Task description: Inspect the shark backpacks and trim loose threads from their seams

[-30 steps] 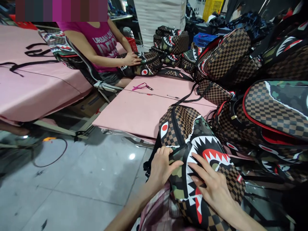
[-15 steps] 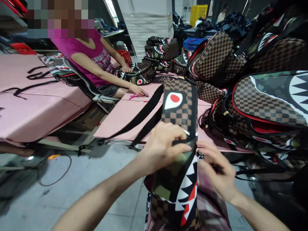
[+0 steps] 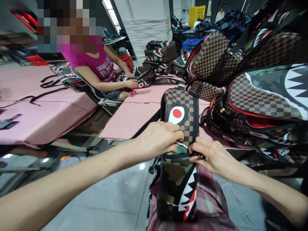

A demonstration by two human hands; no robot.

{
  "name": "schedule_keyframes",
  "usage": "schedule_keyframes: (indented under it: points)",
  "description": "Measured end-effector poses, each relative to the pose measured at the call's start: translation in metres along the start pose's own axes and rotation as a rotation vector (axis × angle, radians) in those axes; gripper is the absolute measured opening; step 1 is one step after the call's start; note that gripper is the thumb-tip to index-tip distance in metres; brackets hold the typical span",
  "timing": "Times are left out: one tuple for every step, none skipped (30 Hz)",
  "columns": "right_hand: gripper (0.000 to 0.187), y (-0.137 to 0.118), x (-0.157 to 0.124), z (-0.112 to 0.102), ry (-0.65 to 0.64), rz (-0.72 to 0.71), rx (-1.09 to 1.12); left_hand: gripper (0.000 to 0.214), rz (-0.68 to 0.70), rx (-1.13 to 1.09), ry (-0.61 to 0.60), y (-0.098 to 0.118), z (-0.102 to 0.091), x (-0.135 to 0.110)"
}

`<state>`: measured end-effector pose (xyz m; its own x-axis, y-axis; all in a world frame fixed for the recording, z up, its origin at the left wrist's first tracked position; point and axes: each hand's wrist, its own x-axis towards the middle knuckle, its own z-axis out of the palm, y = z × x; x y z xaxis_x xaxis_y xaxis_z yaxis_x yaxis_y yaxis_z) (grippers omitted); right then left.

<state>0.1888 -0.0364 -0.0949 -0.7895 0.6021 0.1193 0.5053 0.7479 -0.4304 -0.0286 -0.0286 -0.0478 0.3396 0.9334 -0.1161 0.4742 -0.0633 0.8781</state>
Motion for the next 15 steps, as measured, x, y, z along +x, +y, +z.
schedule_keyframes:
  points:
    - [0.010, -0.001, 0.003, 0.000, -0.011, -0.016, -0.026, 0.020, 0.067, 0.155, -0.001, -0.002, 0.004, 0.001]
    - [0.010, -0.001, 0.005, 0.000, -0.027, -0.019, -0.054, 0.022, 0.118, 0.299, -0.005, -0.003, 0.008, 0.003]
    - [0.012, -0.002, 0.008, 0.000, -0.051, -0.009, -0.081, 0.021, 0.159, 0.434, -0.020, -0.004, 0.012, 0.006]
    - [0.016, -0.002, 0.010, 0.001, -0.083, 0.009, -0.104, 0.020, 0.192, 0.573, -0.046, -0.004, 0.016, 0.010]
    - [0.020, -0.003, 0.012, 0.003, -0.119, 0.032, -0.124, 0.019, 0.217, 0.722, -0.085, -0.003, 0.019, 0.013]
    - [0.024, -0.003, 0.013, 0.005, -0.154, 0.055, -0.139, 0.019, 0.239, 0.873, -0.134, -0.002, 0.022, 0.017]
    - [0.027, -0.003, 0.015, 0.006, -0.189, 0.073, -0.143, 0.022, 0.258, 1.014, -0.186, 0.000, 0.024, 0.020]
    - [0.027, -0.004, 0.015, 0.008, -0.217, 0.083, -0.134, 0.025, 0.273, 1.128, -0.224, 0.001, 0.027, 0.022]
    - [0.026, -0.004, 0.016, 0.009, -0.232, 0.088, -0.116, 0.028, 0.281, 1.205, -0.246, 0.002, 0.030, 0.024]
    - [0.023, -0.004, 0.016, 0.010, -0.233, 0.092, -0.090, 0.028, 0.285, 1.249, -0.260, 0.002, 0.034, 0.026]
    - [0.019, -0.005, 0.016, 0.011, -0.227, 0.089, -0.055, 0.027, 0.289, 1.270, -0.268, 0.001, 0.039, 0.027]
    - [0.016, -0.006, 0.015, 0.011, -0.217, 0.080, -0.014, 0.024, 0.290, 1.290, -0.253, -0.001, 0.044, 0.028]
    - [0.012, -0.006, 0.014, 0.011, -0.200, 0.065, 0.031, 0.019, 0.285, 1.316, -0.219, -0.005, 0.050, 0.030]
    - [0.010, -0.006, 0.013, 0.011, -0.184, 0.042, 0.077, 0.015, 0.278, 1.346, -0.174, -0.010, 0.054, 0.031]
    - [0.009, -0.005, 0.012, 0.012, -0.169, 0.007, 0.123, 0.013, 0.280, 1.368, -0.130, -0.016, 0.058, 0.033]
